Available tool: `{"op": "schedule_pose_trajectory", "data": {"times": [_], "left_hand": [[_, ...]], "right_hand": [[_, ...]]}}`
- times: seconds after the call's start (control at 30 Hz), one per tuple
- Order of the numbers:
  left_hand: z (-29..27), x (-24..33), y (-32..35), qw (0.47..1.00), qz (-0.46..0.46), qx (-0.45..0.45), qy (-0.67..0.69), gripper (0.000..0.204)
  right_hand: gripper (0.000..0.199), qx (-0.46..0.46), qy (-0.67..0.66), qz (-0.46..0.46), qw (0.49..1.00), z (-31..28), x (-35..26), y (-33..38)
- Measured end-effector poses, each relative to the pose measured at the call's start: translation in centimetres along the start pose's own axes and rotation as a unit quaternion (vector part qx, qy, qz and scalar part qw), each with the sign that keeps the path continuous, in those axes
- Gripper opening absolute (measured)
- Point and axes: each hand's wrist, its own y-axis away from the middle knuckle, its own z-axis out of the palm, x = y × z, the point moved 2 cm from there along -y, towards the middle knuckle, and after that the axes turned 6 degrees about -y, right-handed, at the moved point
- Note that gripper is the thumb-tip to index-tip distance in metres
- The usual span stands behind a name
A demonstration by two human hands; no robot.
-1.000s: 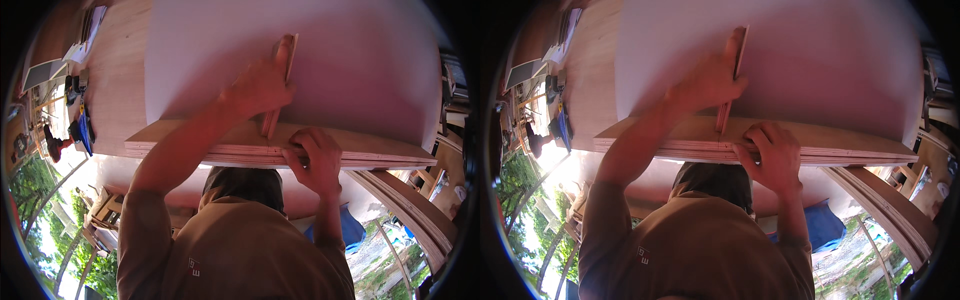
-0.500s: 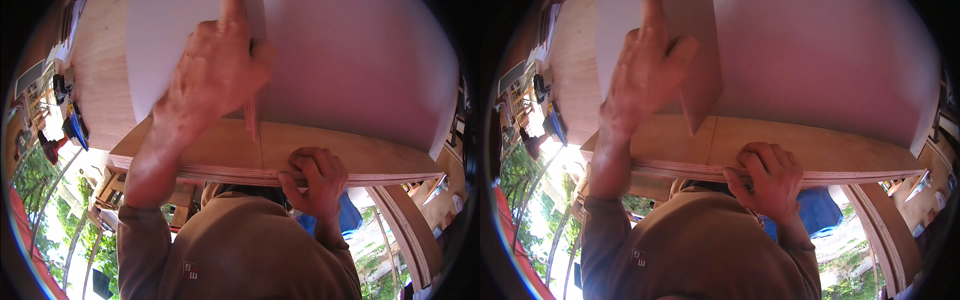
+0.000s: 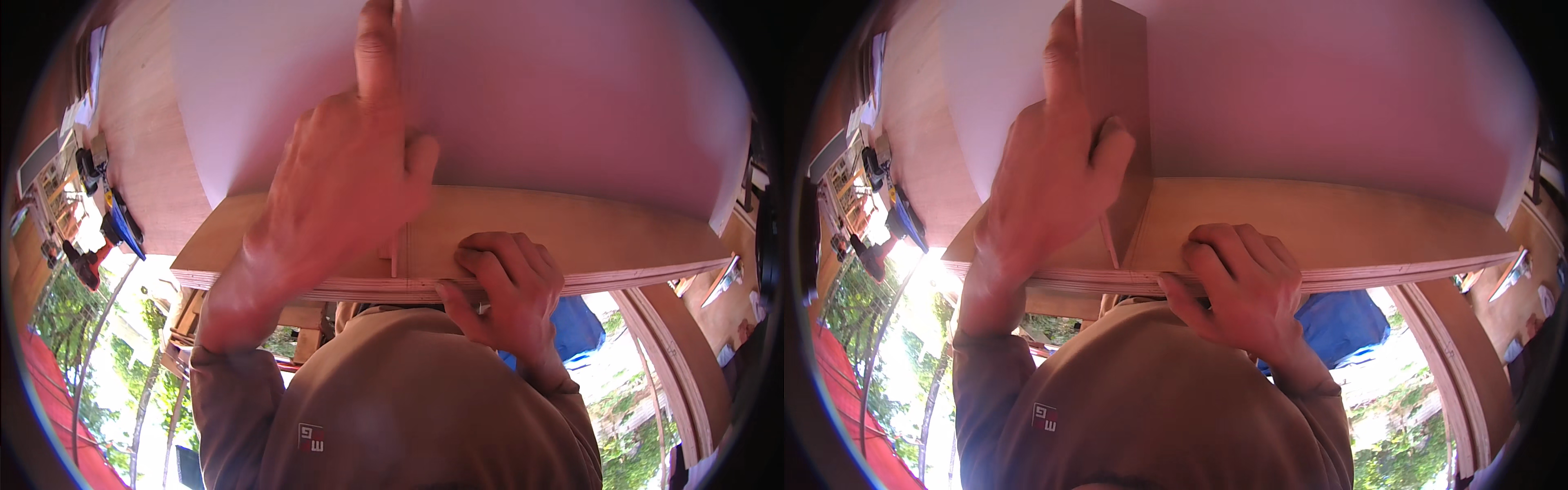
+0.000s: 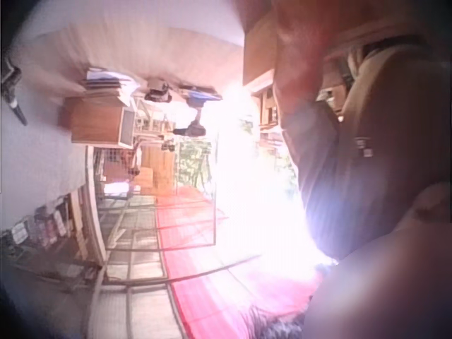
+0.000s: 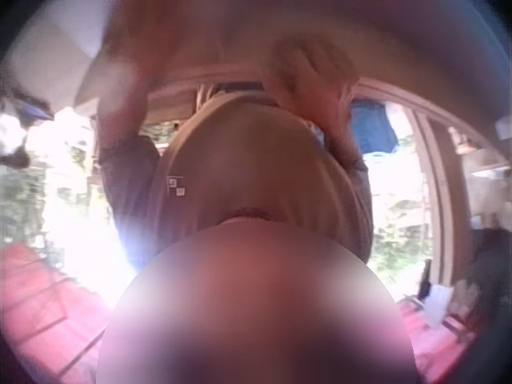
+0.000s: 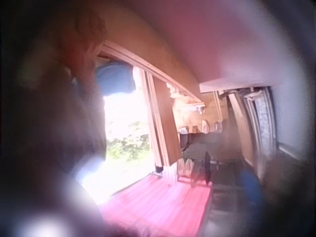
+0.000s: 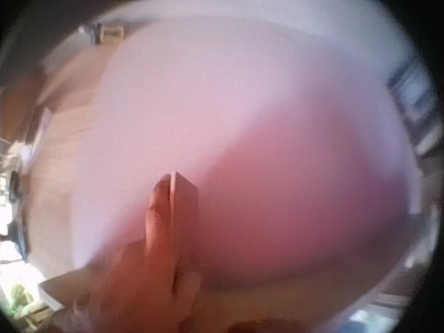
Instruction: The person aligns wooden slats on a large board and uses a cordless drill to fasten them with screws. Another person assists by holding pieces in place. The assembly progresses with multiple slats being attached to the board.
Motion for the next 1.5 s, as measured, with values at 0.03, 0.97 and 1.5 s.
{"op": "schedule_pose_trajectory", "data": {"times": [0.03,0.97,1.5], "left_hand": [[0.1,0.3,0.0,1.000,0.002,0.003,-0.001,0.081],[-1.0,-0.5,2.1,0.999,0.015,-0.037,0.002,0.080],[-2.7,0.1,0.7,0.990,-0.024,-0.135,0.015,0.079]], "right_hand": [[0.026,0.003,0.006,-0.004,1.000,-0.1,0.1,0.2],[0.027,-0.009,0.011,-0.010,1.000,0.2,-1.2,-0.1],[0.026,0.010,0.015,-0.013,1.000,0.6,-1.1,0.2]]}}
